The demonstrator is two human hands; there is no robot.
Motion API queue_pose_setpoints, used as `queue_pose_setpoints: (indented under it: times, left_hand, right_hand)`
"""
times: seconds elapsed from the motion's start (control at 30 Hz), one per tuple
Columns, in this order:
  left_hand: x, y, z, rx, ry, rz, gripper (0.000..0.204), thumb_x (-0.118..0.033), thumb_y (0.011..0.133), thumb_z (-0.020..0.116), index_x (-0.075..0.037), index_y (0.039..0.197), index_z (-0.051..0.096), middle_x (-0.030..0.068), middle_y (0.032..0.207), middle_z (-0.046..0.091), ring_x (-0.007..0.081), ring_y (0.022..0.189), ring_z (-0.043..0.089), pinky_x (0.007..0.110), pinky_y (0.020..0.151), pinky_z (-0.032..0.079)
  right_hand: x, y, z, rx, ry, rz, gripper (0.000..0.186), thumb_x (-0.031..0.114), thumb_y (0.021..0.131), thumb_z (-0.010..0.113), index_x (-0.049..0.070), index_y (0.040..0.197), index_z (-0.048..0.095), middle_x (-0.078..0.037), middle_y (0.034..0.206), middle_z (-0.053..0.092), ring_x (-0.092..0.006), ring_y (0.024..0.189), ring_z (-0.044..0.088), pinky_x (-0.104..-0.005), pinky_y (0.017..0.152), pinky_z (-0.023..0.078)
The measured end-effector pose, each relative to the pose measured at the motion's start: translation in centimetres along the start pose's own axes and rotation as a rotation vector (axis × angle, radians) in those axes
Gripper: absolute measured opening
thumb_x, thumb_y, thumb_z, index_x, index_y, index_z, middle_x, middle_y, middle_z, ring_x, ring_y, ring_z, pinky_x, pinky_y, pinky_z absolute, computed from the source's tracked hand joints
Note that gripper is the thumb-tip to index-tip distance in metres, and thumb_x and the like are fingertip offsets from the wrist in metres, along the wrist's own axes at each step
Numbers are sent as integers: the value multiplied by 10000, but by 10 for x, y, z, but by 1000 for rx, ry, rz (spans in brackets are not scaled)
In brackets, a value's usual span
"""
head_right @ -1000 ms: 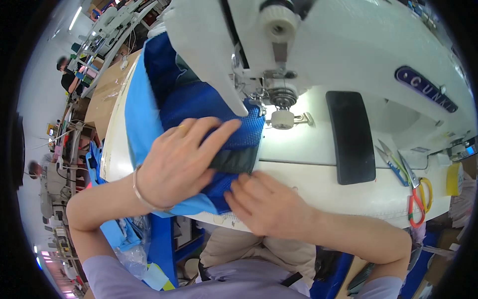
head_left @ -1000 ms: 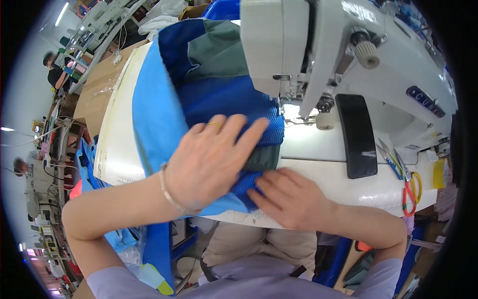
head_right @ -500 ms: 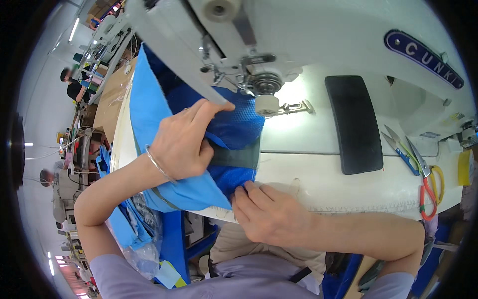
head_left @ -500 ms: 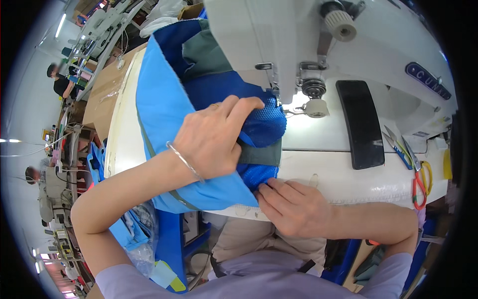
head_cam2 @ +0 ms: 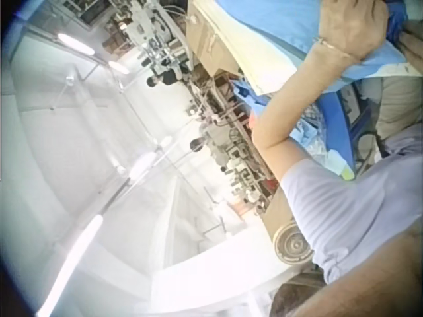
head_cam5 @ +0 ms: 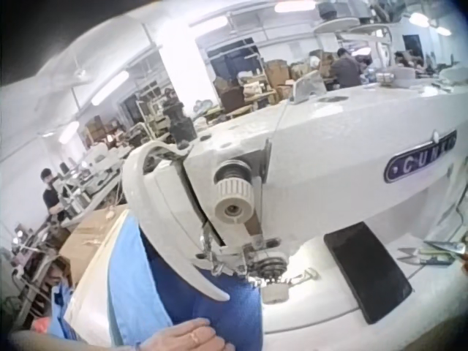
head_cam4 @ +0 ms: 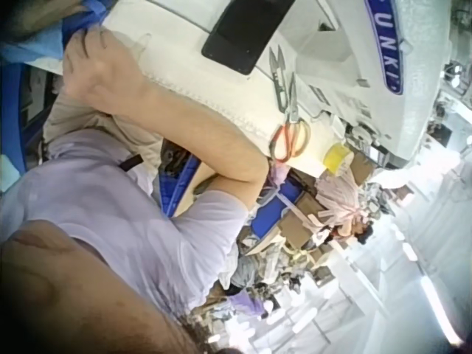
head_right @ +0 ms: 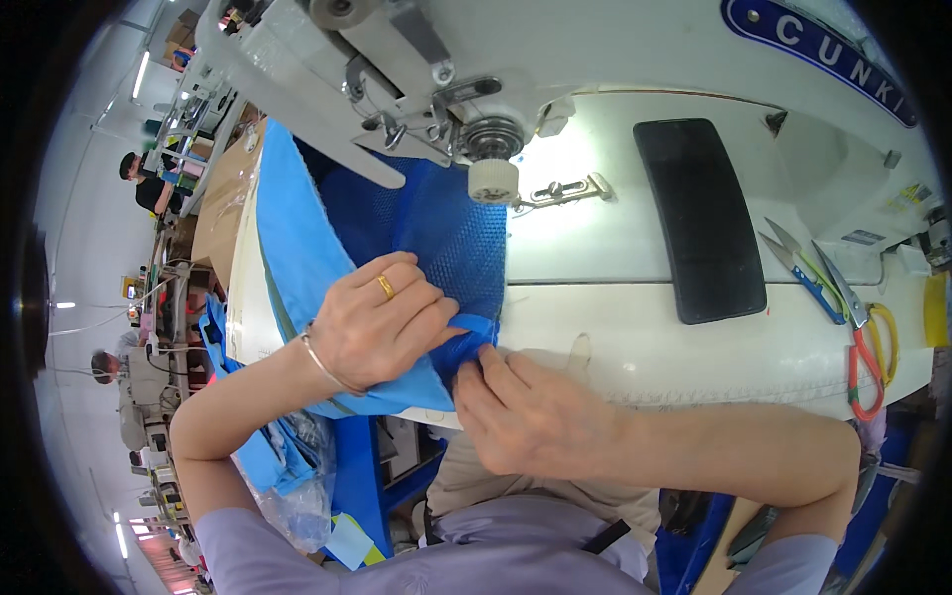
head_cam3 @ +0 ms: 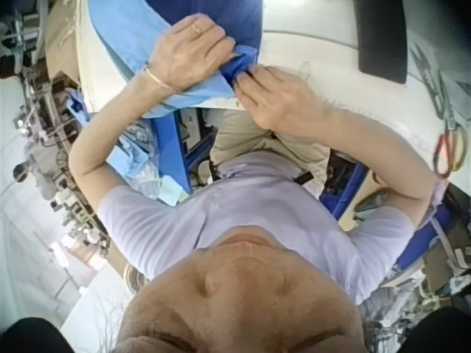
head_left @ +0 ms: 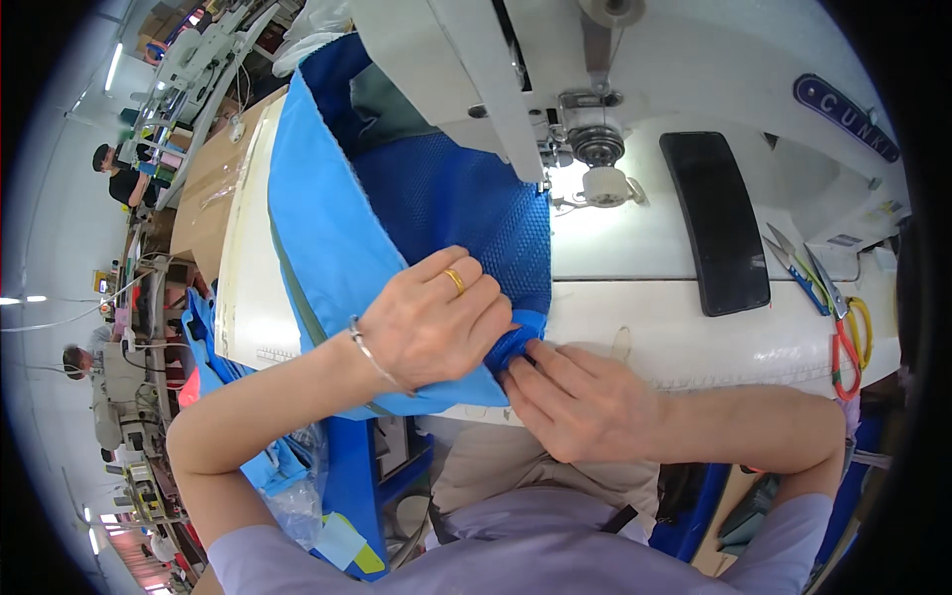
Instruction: The person sews a blue and green fabric bag using an industrial sewing machine. They align the edges of the bag, guide the material through the machine to stitch seams, and periodically adjust the fabric to ensure proper alignment. The person also uses scissors to trim threads during the process.
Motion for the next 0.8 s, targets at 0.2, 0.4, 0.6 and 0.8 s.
queue_pose_setpoints:
  times: [0.2,0.4,0.6,0.8]
  left_hand:
    - [-6,-6,5,-10,-134,-172,421,-129,650,811,1,1046,748,70,875,636,259,795,623,397,744,579]
    - [-8,-9,11,-73,-123,-145,403,-61,656,783,-30,1057,762,55,864,617,245,788,611,406,760,564]
    - [-9,-5,13,-92,-195,-189,370,-53,671,764,-37,1041,762,37,834,579,220,757,591,367,744,530]
    - [-7,-4,19,-111,-226,-210,370,-73,678,758,-48,1047,754,32,832,568,216,772,580,369,788,501]
  right_hand:
    - [0,0,0,-20,-25,-25,290,153,744,659,-93,879,732,-218,951,700,-327,913,683,-340,752,558]
    - [-1,1,-3,9,-22,-32,300,155,749,661,-95,898,732,-216,944,703,-322,908,683,-341,759,562]
    - [-3,2,-7,35,-8,-46,310,147,763,662,-91,949,733,-206,949,709,-315,911,683,-343,768,560]
    - [-7,1,-10,47,41,-9,320,150,773,652,-65,995,735,-177,983,717,-293,945,685,-343,792,555]
Point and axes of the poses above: each hand's wrist, its own y-axis towards the middle knuckle, its own z-axis out of the palm, x = y × z, the point moved 2 cm from there along y, towards the middle knuckle
